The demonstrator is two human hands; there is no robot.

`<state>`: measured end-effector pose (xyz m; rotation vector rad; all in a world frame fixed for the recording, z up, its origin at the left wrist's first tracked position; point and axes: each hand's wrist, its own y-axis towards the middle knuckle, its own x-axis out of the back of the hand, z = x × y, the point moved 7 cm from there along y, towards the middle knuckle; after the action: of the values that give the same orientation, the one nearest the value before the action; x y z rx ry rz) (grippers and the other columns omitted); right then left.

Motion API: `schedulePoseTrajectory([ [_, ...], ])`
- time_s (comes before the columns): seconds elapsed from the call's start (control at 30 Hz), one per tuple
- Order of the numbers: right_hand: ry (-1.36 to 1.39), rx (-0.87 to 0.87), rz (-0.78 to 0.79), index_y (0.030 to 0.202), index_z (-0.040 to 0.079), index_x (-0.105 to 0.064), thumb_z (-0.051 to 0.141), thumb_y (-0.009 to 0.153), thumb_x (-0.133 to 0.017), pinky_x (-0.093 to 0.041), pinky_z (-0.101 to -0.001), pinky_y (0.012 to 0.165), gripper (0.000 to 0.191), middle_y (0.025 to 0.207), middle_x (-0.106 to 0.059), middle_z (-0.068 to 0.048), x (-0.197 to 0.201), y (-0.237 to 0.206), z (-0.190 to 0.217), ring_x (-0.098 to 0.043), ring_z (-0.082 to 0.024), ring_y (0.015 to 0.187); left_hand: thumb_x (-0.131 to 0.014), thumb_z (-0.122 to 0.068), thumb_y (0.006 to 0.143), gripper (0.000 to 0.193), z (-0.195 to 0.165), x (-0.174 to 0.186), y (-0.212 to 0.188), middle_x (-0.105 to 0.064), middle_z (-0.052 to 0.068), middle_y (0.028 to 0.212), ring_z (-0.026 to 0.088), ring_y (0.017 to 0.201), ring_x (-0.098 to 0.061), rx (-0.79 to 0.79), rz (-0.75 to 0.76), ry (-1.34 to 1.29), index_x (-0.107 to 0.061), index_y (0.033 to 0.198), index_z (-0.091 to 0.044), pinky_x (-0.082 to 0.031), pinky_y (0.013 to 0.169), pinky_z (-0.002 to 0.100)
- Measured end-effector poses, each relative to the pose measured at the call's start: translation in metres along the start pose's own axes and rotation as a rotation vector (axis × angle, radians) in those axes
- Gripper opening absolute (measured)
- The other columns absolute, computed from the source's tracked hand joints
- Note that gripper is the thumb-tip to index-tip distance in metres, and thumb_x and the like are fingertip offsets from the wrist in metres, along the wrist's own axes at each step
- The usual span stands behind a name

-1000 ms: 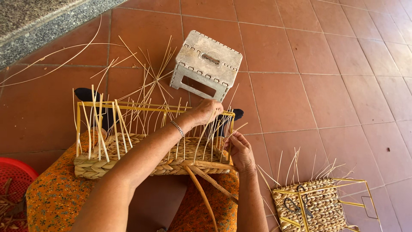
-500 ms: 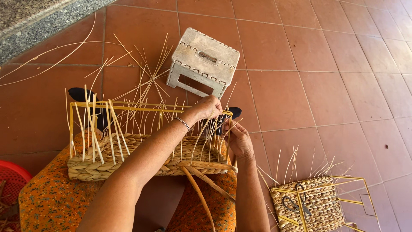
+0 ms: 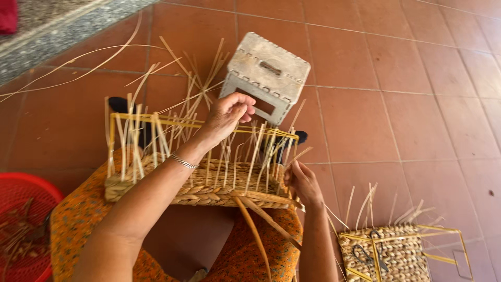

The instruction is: The person sits on the floor and weaves dried plant fiber strips around a metal frame basket, threading and pulling the strips over and under the upright stakes to build up the woven side wall. They rotate the frame as they work and tuck the fiber ends to secure the weave.

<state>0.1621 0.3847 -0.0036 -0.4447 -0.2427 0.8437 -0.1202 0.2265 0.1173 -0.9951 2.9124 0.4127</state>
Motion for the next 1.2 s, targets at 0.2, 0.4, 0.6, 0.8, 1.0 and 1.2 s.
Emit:
schedulePoseTrajectory([
  [0.2,0.271,0.037,0.125,0.092,0.005,-0.065,0.024,0.100,-0.060,-0.046,-0.0275,0.057,0.022,0.070,-0.063,-0.005,0.006,-0.006,-0.014,-0.061,-0.016,0.063,-0.061,-0.005,0.103,0.015,-0.054,0.081,-0.087,-0.071,0.006,0.098,0.011,0.085,-0.069,-0.019,-0.128,-0.007,-0.068,0.115,-0.002,-0.062,0.077,0.024],
  [0.4,0.278,0.148,0.001,0.088,0.004,-0.063,0.023,0.102,-0.064,-0.047,-0.0286,0.058,0.023,0.068,-0.060,-0.003,0.025,0.022,-0.032,-0.056,-0.014,0.059,-0.063,-0.006,0.103,0.015,-0.049,0.137,-0.155,-0.072,0.007,0.096,0.011,0.082,-0.067,0.040,-0.387,-0.031,-0.070,0.114,-0.001,-0.062,0.078,0.024],
  [0.6,0.169,0.149,-0.236,0.090,0.005,-0.069,0.031,0.095,-0.072,-0.052,-0.0306,0.057,0.027,0.069,-0.064,-0.006,0.040,0.008,-0.035,-0.062,-0.016,0.059,-0.069,-0.012,0.098,0.014,-0.038,0.192,-0.202,-0.075,0.007,0.100,0.010,0.089,-0.072,-0.011,-0.705,0.293,-0.071,0.110,-0.005,-0.065,0.075,0.023],
  [0.8,-0.031,0.204,-0.434,0.091,0.004,-0.065,0.039,0.092,-0.081,-0.054,-0.0316,0.058,0.039,0.074,-0.066,-0.006,0.047,0.006,-0.025,-0.067,-0.016,0.067,-0.076,-0.012,0.092,0.005,-0.012,0.206,-0.229,-0.076,0.009,0.089,0.019,0.070,-0.072,0.277,-0.462,0.766,-0.075,0.094,-0.007,-0.062,0.062,0.027],
  [1.0,0.064,0.137,-0.360,0.091,0.009,-0.065,0.044,0.091,-0.079,-0.054,-0.0328,0.055,0.038,0.072,-0.065,-0.004,0.053,0.011,-0.034,-0.065,-0.014,0.065,-0.072,-0.007,0.091,0.002,0.004,0.212,-0.231,-0.072,0.009,0.088,0.020,0.069,-0.072,0.298,-0.520,0.883,-0.071,0.089,-0.006,-0.061,0.065,0.033],
  [1.2,0.020,0.143,-0.384,0.091,0.008,-0.065,0.043,0.092,-0.078,-0.053,-0.0320,0.055,0.037,0.073,-0.065,-0.004,0.053,0.010,-0.032,-0.064,-0.014,0.065,-0.071,-0.007,0.088,0.014,0.005,0.218,-0.205,-0.067,0.015,0.075,0.026,0.068,-0.068,0.169,-0.587,1.252,-0.063,0.092,0.002,-0.059,0.061,0.038],
])
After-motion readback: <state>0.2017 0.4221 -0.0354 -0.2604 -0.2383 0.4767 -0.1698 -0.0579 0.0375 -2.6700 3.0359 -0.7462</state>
